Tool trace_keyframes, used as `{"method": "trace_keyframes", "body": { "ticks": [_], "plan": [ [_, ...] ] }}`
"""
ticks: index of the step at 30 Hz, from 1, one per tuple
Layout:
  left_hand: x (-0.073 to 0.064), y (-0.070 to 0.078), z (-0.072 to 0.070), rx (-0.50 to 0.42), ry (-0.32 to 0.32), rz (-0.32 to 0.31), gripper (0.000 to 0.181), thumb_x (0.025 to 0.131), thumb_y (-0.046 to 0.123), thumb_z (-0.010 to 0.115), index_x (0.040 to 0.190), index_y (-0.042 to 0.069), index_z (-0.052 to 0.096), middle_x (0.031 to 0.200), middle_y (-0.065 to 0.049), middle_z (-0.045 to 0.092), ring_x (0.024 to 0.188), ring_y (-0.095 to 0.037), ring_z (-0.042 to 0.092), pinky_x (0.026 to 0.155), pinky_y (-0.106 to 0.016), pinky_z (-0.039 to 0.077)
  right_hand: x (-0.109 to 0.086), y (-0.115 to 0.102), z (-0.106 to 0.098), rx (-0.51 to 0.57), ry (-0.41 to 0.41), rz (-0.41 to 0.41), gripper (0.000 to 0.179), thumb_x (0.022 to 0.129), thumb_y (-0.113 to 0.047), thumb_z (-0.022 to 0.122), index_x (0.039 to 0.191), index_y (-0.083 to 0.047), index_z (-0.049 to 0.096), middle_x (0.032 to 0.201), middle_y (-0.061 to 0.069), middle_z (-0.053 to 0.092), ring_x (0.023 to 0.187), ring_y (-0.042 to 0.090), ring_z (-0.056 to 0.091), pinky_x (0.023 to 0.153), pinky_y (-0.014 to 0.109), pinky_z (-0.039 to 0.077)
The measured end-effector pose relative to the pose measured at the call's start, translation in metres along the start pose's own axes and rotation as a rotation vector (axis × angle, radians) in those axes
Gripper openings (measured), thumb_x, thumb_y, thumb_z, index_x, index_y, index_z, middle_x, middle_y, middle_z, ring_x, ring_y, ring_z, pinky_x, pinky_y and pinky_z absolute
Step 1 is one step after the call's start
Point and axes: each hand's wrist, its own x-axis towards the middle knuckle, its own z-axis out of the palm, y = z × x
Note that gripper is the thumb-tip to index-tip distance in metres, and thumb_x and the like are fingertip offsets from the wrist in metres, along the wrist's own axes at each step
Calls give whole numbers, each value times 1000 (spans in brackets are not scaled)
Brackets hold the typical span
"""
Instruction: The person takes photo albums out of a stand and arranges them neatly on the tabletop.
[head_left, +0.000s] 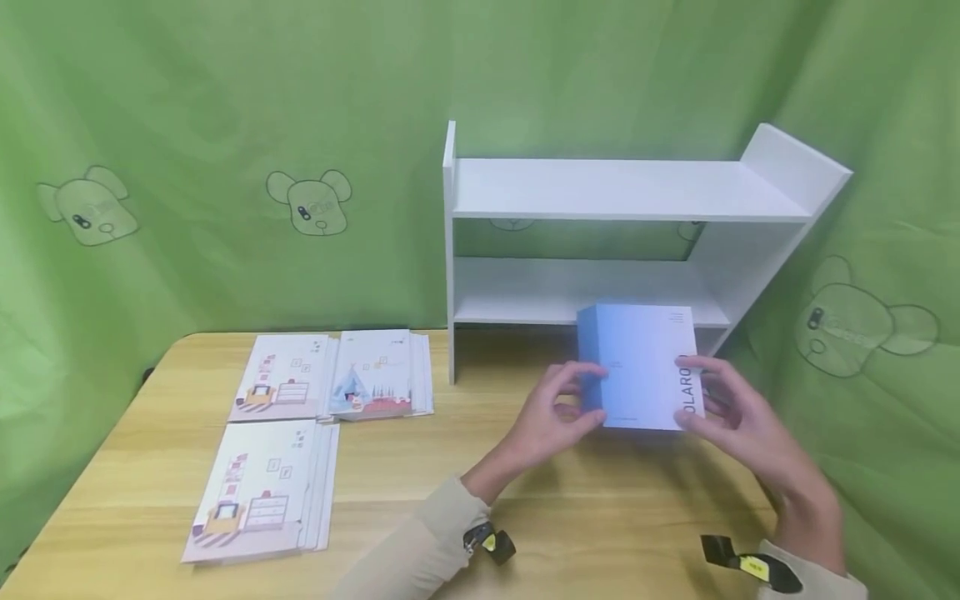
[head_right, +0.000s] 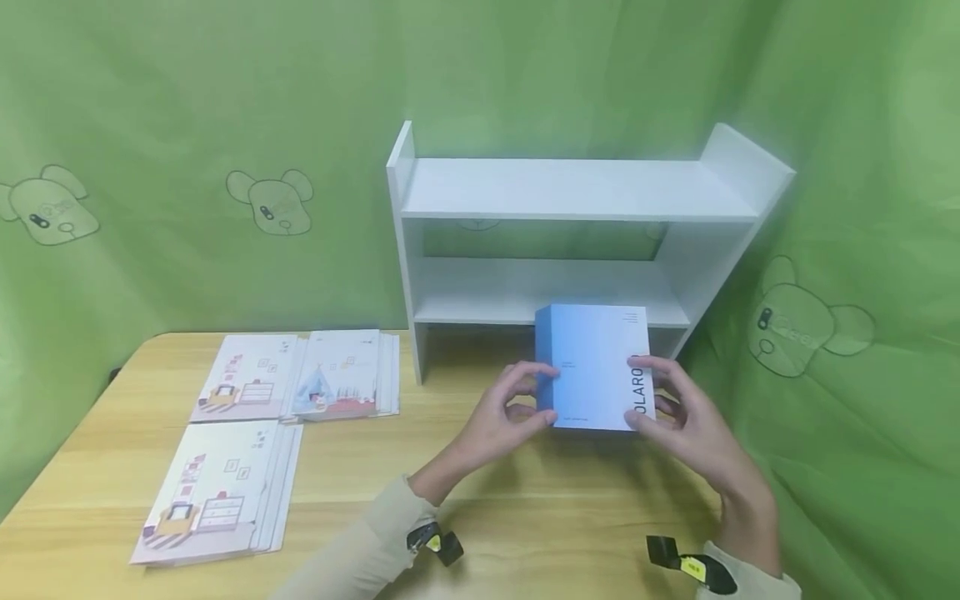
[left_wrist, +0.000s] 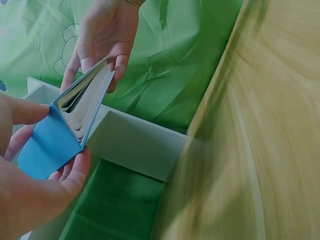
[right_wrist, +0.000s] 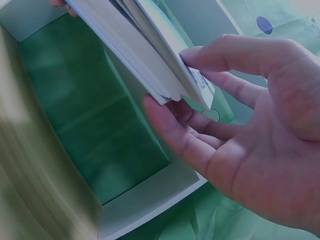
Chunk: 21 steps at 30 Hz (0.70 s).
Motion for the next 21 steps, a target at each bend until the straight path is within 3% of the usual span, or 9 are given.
{"method": "trace_keyframes", "body": {
  "ticks": [4,8,10,13,17,21],
  "plan": [
    [-4,0,-2,-13,-2,2,51,91,6,76,137,21,59,135,1,52,111,-19,59,89,-27,60,0,-5,1,-7,-23,20,73,95,-4,72,157,-19,36,154,18,38,134,53,41,93,19,51],
    [-8,-1,-3,-30,-4,-1,51,91,6,76,137,20,59,135,2,52,111,-17,59,89,-28,60,-1,-7,3,-14,-31,21,73,94,-5,73,157,-19,37,159,20,32,135,54,40,94,18,49],
    [-9,-1,-3,-37,-2,-1,51,91,5,76,136,20,60,134,2,52,111,-16,59,89,-28,60,-1,-7,3,-23,-32,14,72,95,-6,73,156,-19,37,159,20,32,135,50,41,95,18,48],
    [-11,-1,-4,-42,2,1,51,91,5,76,136,19,60,134,0,52,112,-18,58,89,-29,60,0,-7,5,-25,-31,-7,71,94,-5,73,156,-18,38,160,19,31,134,27,48,96,19,49],
    [-12,0,-6,-39,11,-4,50,91,5,76,136,18,60,133,-2,52,113,-23,57,89,-30,61,2,-7,8,-19,-31,-37,70,94,-3,73,155,-16,40,160,18,32,128,-1,46,97,18,49],
    [-13,3,-9,-37,20,-7,50,90,4,76,136,17,61,131,-6,53,111,-24,57,88,-30,61,4,-6,11,6,-31,-62,71,93,0,72,154,-13,40,156,17,38,126,-1,50,96,21,52]
  ]
}}
